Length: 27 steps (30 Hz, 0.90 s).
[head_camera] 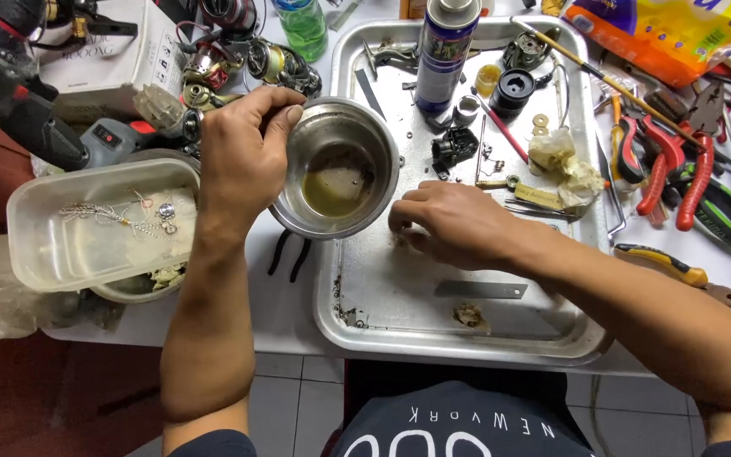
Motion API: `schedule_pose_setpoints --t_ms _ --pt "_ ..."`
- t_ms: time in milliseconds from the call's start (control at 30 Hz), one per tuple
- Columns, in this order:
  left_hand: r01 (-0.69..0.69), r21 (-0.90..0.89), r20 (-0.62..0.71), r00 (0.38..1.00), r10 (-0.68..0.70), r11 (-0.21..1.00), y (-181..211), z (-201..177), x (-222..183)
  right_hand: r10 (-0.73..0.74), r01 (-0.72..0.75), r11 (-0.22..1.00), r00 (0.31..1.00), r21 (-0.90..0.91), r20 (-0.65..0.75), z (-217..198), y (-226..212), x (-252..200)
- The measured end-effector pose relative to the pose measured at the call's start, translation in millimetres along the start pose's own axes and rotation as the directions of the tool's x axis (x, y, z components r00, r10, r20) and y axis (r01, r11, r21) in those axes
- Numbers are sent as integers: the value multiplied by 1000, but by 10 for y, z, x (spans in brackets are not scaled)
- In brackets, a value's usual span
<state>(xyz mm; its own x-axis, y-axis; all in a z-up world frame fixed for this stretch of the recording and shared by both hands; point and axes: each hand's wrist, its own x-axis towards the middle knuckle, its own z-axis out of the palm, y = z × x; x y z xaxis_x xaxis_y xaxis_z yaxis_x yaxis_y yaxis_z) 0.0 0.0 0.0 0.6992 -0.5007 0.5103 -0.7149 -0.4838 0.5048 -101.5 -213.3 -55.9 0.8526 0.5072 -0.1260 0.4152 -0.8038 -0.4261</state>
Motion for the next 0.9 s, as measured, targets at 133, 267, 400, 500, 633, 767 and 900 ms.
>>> schedule_pose_setpoints --t_ms 133,267,400,500,633,767,900 --pt "-10 -107 -24 1000 7 994 -34 -11 -19 -45 33 996 989 -86 -139 64 -68 13" --pt "-14 -65 -9 1000 14 998 -17 13 -23 88 -82 993 994 81 -70 151 -286 63" --pt "14 -80 -6 1000 -15 997 -2 3 -5 -343 372 927 894 50 -288 552 -554 141" --pt "16 -81 -16 1000 -17 997 -20 -2 -22 -330 369 927 888 67 -321 555 -503 73" --pt "-8 -80 -30 1000 6 997 -25 -4 -23 -320 324 944 864 -59 -390 412 -118 6" --pt "-20 -72 -31 999 18 997 -7 -16 -32 -258 200 964 864 -174 -432 110 -130 -173" --pt "3 -98 -30 1000 -6 995 -22 -9 -42 -206 207 977 860 -49 -467 -272 -279 -549"
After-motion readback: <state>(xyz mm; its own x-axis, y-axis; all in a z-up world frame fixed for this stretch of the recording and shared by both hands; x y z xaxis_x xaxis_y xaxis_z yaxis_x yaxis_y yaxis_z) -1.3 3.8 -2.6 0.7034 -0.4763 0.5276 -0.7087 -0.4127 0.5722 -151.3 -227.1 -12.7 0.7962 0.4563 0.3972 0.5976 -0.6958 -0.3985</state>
